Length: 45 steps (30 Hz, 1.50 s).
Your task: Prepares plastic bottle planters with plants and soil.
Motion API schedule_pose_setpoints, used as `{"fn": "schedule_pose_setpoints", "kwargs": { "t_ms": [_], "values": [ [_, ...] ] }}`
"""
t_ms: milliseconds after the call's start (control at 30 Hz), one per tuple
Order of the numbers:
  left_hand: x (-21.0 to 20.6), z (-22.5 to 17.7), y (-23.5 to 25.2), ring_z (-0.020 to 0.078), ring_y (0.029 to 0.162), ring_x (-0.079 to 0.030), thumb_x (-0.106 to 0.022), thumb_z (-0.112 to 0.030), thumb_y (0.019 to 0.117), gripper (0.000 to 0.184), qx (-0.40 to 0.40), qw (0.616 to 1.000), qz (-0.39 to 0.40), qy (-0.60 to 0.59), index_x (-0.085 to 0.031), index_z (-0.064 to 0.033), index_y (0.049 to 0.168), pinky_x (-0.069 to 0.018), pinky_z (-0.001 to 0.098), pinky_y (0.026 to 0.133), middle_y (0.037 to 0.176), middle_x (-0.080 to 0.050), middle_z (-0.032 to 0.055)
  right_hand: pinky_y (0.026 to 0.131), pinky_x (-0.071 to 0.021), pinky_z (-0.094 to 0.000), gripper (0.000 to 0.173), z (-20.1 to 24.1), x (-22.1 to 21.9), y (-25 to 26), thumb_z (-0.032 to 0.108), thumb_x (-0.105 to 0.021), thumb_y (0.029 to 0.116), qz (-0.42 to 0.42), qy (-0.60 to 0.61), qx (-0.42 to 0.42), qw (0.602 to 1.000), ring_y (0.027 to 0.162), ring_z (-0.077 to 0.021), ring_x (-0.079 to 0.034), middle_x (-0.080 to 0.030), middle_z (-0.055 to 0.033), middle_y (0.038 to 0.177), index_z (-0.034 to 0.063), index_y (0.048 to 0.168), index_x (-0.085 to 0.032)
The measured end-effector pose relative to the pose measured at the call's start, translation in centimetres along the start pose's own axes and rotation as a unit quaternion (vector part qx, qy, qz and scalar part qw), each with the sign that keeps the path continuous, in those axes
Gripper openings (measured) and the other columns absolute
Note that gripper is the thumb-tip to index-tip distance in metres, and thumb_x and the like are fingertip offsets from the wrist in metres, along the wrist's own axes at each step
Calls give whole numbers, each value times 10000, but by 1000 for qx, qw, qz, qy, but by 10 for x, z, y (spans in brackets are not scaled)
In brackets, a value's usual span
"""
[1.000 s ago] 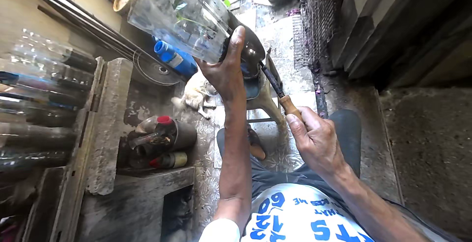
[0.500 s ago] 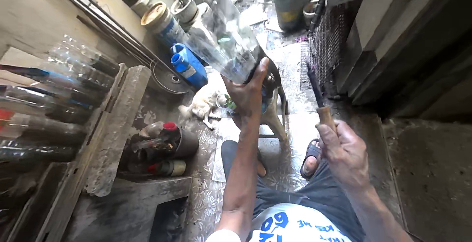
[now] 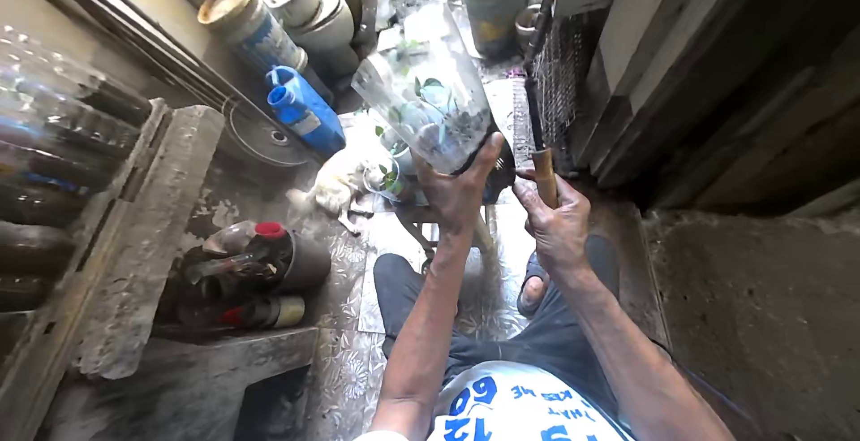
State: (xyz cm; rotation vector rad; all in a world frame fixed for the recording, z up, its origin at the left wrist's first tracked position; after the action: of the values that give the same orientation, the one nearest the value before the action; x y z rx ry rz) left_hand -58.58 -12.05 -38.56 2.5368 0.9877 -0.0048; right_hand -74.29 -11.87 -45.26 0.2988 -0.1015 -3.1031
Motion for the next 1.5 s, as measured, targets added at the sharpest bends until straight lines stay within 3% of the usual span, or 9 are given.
{"fn": "schedule_pose_setpoints", "kwargs": {
  "t_ms": [267, 433, 500, 700, 933, 1167, 1267, 1367, 1500],
  "values": [
    [13, 6, -21, 200, 1094, -685, -961, -362, 672, 975, -110, 960, 65, 249, -455, -59, 1449, -582, 406, 956, 1222, -668, 136, 380, -350, -205, 286, 67, -4, 13, 304, -734, 965, -1, 112, 22, 993, 424, -42, -359, -526, 50, 652, 158, 1211, -724],
    [16, 26, -47, 211, 1037, -711, -967, -411, 617, 982, -222, 932, 38, 285, -502, 35, 1358, -601, 389, 919, 1157, -695, 164, 363, -324, -244, 219, 93, 1, 42, 347, -732, 960, -1, 80, 0, 997, 381, -52, -322, -371, 87, 503, 171, 853, -656],
    [19, 37, -55, 223, 1058, -704, -970, -360, 623, 947, -229, 933, 53, 271, -499, 24, 1349, -602, 396, 929, 1177, -681, 169, 347, -286, -228, 241, 91, 2, 50, 324, -742, 945, 27, 64, -40, 997, 363, -37, -288, -347, 88, 475, 158, 801, -646],
    [33, 58, -79, 329, 1066, -684, -981, -248, 635, 1073, -194, 940, 100, 264, -377, -15, 1491, -604, 470, 874, 1273, -622, 247, 358, -330, -225, 71, 85, -5, 63, 142, -682, 933, 94, -59, -106, 988, 382, -58, -380, -518, 19, 558, 96, 882, -663],
    [35, 47, -90, 279, 1098, -679, -962, -267, 651, 1098, -145, 959, 113, 214, -331, 4, 1507, -590, 444, 933, 1268, -624, 230, 340, -343, -221, 62, 105, -22, 67, 58, -692, 873, 164, -52, -42, 984, 373, -60, -401, -528, 13, 544, 87, 831, -657],
    [12, 54, -68, 174, 1247, -616, -974, -310, 604, 1064, -103, 928, 357, -28, -429, 121, 1410, -495, 335, 1111, 1325, -626, 192, 346, -387, -211, 82, 126, -19, 64, 24, -692, 853, 226, -63, -13, 972, 387, -53, -439, -592, 8, 592, 77, 796, -662],
    [-4, 64, -57, 104, 1241, -602, -1004, -280, 530, 1133, 5, 887, 454, -85, -422, 45, 1446, -492, 297, 1098, 1338, -628, 94, 345, -373, -206, 88, 128, -9, 69, 31, -681, 857, 222, -82, -13, 971, 382, -46, -421, -562, 23, 567, 83, 789, -660],
    [-18, 54, -50, 123, 1232, -609, -990, -157, 528, 1111, 24, 839, 527, -130, -389, 38, 1442, -515, 310, 1081, 1327, -616, 96, 351, -388, -201, 75, 127, 1, 75, 28, -673, 859, 246, -74, -16, 966, 384, -40, -425, -561, 27, 565, 74, 801, -669],
    [-24, 31, -48, 63, 1209, -608, -983, -148, 509, 1020, 68, 793, 587, -149, -498, -21, 1397, -521, 258, 1050, 1301, -644, 1, 358, -388, -198, 77, 125, 3, 82, 25, -683, 854, 300, -42, -28, 953, 395, -36, -427, -566, 29, 578, 78, 798, -680]
  ]
}}
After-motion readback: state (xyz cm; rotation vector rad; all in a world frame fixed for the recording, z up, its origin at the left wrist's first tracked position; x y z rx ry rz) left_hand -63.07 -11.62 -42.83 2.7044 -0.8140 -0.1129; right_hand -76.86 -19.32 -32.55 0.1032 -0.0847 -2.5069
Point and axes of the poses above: each hand's wrist, its own y-axis towards the middle knuckle, its own x-axis out of the back of the hand, z = x × y, the point moved 5 cm from there along y, towards the middle knuckle
